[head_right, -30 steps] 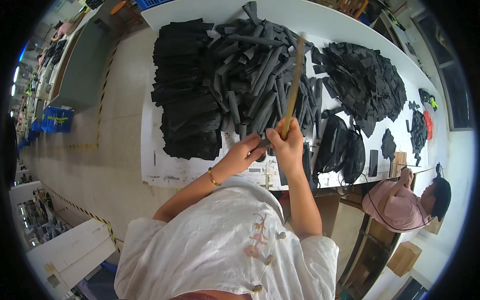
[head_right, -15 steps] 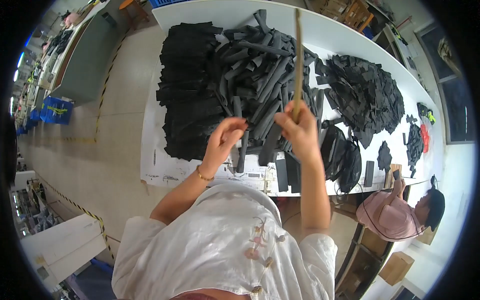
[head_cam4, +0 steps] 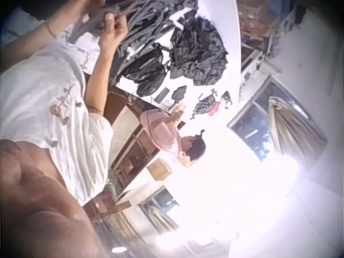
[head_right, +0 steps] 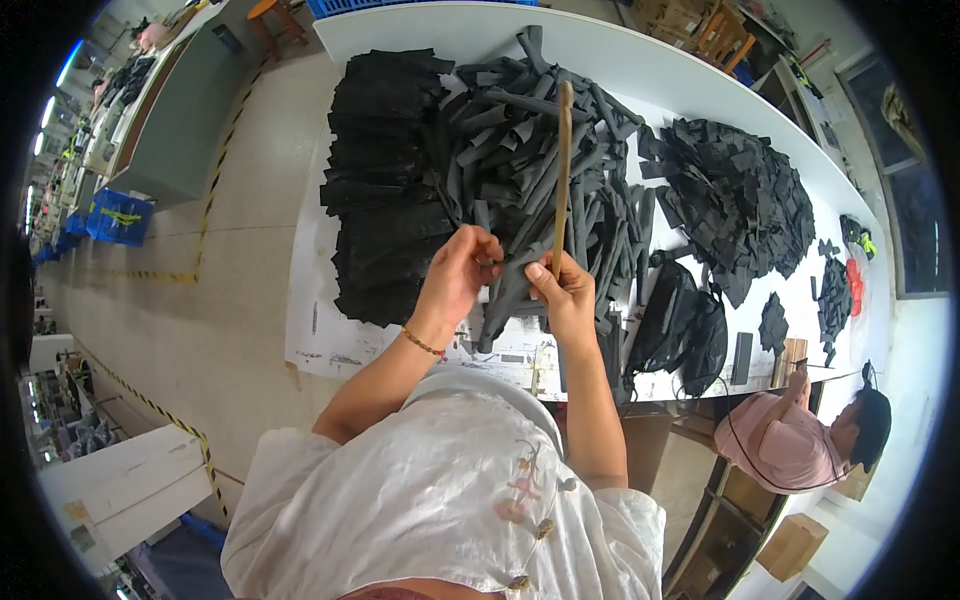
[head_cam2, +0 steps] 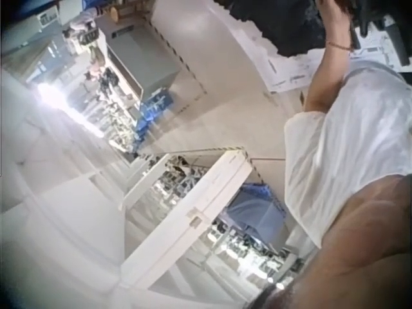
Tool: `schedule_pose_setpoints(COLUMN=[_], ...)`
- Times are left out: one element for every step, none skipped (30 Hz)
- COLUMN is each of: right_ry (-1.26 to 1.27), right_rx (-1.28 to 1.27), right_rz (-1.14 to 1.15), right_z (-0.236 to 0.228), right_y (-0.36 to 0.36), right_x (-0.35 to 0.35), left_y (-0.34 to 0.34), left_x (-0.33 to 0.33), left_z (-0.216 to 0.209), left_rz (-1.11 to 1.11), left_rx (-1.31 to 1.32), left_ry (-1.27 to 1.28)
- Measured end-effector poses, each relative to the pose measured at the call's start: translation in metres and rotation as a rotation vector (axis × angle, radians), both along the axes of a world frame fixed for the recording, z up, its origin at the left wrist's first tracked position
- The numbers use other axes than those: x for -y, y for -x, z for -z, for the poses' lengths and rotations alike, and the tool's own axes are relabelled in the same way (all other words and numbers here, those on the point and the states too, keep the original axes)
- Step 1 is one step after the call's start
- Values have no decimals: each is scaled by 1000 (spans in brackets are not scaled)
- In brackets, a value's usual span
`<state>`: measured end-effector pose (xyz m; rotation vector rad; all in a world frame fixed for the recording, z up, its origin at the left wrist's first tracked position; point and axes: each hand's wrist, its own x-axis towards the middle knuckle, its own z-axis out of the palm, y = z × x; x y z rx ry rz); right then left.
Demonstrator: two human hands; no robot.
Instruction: Sorting and organizing black rubber or plastic components on a workbench using a wooden stick for manipulation.
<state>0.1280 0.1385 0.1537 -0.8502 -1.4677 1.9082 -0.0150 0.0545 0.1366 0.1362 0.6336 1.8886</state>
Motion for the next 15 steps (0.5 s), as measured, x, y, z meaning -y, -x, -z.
schedule_pose_setpoints(right_ry=[67, 68, 39, 11, 12, -10, -32, -52, -52, -56, -60, -60, -58, -57, -57], right_rx=[-10, -8, 7, 19, 18, 17, 18, 45, 46, 64, 83, 84, 84, 85, 84], right_rz=[-23, -27, -79, -130, -134, -104, -74, -81, -83, -91, -99, -100, -107, -114, -115], right_z=[2, 3, 3, 4, 6, 8, 10, 11, 13, 15, 16, 14, 11, 9, 10], right_y=[-3, -3, -2, 0, 1, 3, 3, 3, 3, 2, 2, 2, 3, 4, 5], right_x=[-1, -1, 1, 2, 2, 2, 2, 2, 2, 3, 3, 2, 2, 2, 3], left_y=[2, 3, 4, 7, 9, 12, 14, 16, 17, 16, 15, 16, 16, 15, 14], left_x=[-2, -3, -3, -4, -3, -3, -3, -4, -3, -2, -2, 0, -1, -1, -2], left_z=[0, 1, 1, 1, 0, -2, -4, -7, -7, -7, -6, -3, 0, 1, 3], left_rz=[-3, 58, 119, 115, 119, 123, 127, 68, 67, 84, 102, 233, 231, 187, 143], left_rx=[1, -273, -548, -549, -518, -486, -453, -425, -424, -585, -746, -859, -859, -748, -637], left_ry=[1, 54, 109, 111, 116, 121, 126, 166, 167, 170, 172, 203, 204, 191, 176])
